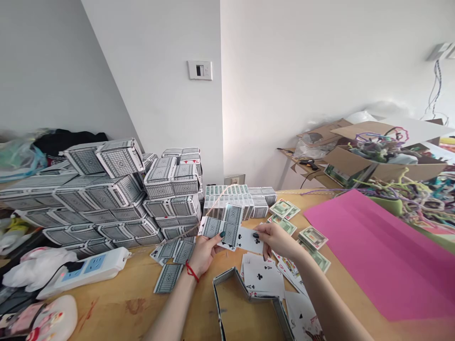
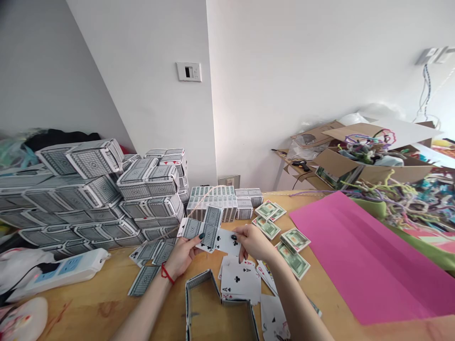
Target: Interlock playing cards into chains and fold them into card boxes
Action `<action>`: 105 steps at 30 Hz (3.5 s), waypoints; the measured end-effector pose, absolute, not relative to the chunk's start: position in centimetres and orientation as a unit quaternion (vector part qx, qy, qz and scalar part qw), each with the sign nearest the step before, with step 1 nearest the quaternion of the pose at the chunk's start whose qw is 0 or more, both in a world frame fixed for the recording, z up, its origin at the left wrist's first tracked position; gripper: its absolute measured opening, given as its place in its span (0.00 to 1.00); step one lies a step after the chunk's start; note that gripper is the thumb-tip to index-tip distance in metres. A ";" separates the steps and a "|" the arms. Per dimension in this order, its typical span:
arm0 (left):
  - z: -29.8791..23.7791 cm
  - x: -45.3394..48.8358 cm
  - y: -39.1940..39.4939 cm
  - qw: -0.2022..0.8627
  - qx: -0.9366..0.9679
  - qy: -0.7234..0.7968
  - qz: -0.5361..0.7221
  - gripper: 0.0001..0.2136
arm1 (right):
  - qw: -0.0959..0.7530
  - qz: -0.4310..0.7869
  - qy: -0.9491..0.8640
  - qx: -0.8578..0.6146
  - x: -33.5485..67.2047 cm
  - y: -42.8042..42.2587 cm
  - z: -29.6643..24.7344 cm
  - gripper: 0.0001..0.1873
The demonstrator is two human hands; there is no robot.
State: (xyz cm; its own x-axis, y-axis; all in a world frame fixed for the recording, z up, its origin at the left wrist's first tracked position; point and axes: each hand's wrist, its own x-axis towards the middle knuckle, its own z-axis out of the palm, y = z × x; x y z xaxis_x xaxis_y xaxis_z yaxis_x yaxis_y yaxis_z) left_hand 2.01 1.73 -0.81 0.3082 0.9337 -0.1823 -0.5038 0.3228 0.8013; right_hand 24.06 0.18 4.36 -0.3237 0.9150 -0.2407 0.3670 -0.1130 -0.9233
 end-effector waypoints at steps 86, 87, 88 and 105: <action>-1.9 2.6 2.0 0.580 0.371 0.449 0.569 0.13 | 0.377 0.629 -0.507 -0.454 22.7 1.6 -0.9 0.20; -1.8 2.7 2.0 0.585 0.368 0.448 0.568 0.14 | 0.376 0.626 -0.509 -0.456 22.6 1.6 -0.8 0.20; -1.8 2.7 2.0 0.588 0.366 0.446 0.567 0.15 | 0.374 0.622 -0.512 -0.459 22.5 1.5 -0.7 0.20; -1.8 2.6 1.9 0.568 0.457 0.446 0.519 0.08 | 0.349 0.623 -0.534 -0.454 21.6 1.4 -1.5 0.17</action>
State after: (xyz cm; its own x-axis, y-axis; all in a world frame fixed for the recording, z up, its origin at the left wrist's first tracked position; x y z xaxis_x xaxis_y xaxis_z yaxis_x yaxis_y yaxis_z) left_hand 2.57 1.87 -1.76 0.0630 0.9975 -0.0310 -0.1823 0.0420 0.9823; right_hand 21.65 1.41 -1.49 -0.3445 0.9188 -0.1926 0.0495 -0.1871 -0.9811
